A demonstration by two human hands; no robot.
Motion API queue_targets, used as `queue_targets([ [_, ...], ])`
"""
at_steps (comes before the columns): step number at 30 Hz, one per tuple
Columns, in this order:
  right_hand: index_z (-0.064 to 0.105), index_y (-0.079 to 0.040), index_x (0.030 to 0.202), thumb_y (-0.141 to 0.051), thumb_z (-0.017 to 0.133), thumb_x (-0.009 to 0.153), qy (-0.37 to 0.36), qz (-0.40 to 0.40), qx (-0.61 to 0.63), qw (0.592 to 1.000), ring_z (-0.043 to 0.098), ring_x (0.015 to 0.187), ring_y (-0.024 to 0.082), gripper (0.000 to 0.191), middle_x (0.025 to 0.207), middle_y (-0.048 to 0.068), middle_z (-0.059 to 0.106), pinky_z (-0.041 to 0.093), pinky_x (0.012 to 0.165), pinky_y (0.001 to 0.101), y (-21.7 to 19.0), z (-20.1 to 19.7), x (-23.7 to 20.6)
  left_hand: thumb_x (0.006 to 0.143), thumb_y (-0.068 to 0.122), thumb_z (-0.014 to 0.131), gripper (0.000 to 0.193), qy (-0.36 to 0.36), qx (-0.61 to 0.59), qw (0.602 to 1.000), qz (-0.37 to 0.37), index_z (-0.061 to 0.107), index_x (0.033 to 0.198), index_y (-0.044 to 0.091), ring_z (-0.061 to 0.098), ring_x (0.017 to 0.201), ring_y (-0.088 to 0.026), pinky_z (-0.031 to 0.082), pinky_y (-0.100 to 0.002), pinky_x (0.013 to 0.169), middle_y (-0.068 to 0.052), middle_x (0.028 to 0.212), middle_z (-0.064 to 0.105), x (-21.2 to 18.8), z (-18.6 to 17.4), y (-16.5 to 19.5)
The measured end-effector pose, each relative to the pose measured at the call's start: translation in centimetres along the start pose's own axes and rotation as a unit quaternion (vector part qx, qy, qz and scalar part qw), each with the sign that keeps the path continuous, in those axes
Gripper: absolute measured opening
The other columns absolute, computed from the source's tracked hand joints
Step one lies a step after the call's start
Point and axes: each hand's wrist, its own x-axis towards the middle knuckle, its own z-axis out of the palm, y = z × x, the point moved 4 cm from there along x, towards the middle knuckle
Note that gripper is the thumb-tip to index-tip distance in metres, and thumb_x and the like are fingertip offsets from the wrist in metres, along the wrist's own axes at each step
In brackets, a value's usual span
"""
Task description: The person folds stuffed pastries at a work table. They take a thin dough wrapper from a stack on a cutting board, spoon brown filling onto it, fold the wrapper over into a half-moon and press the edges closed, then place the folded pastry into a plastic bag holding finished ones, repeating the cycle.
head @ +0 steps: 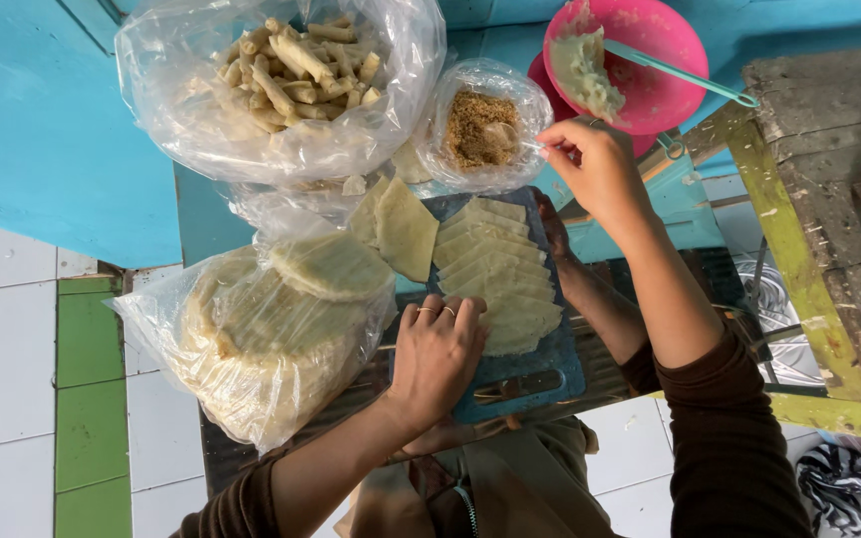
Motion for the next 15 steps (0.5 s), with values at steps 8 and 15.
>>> queue_targets([
  [8, 0.076, 0.0, 0.109, -0.005, 0.074, 0.097, -0.02, 0.019, 0.019, 0.999, 0.067, 0.069, 0.015, 0.013, 0.09, 0.013, 0.076, 0.05, 0.063, 0.0301, 0.1, 1.2, 0.0, 0.093, 0.019, 0.068, 0.028, 0.016, -0.062, 0.998, -0.011, 0.059, 0.118, 0.012, 0.06, 0.096, -0.029, 0.045, -0.044, 0.083, -0.005, 0.101, 0.066, -0.1, -0.3, 0.1],
  [15, 0.078, -0.003, 0.108, -0.008, 0.076, 0.096, -0.005, 0.071, 0.103, 0.992, 0.071, 0.082, 0.009, 0.013, 0.097, 0.008, 0.079, 0.056, 0.072, 0.0254, 3.0, 2.1, 0.6, 0.094, 0.021, 0.068, 0.029, -0.017, -0.007, 1.0, 0.0, 0.058, 0.119, 0.011, 0.059, 0.092, -0.029, 0.044, -0.044, 0.08, -0.007, 0.096, 0.064, -0.1, -0.2, 0.3],
])
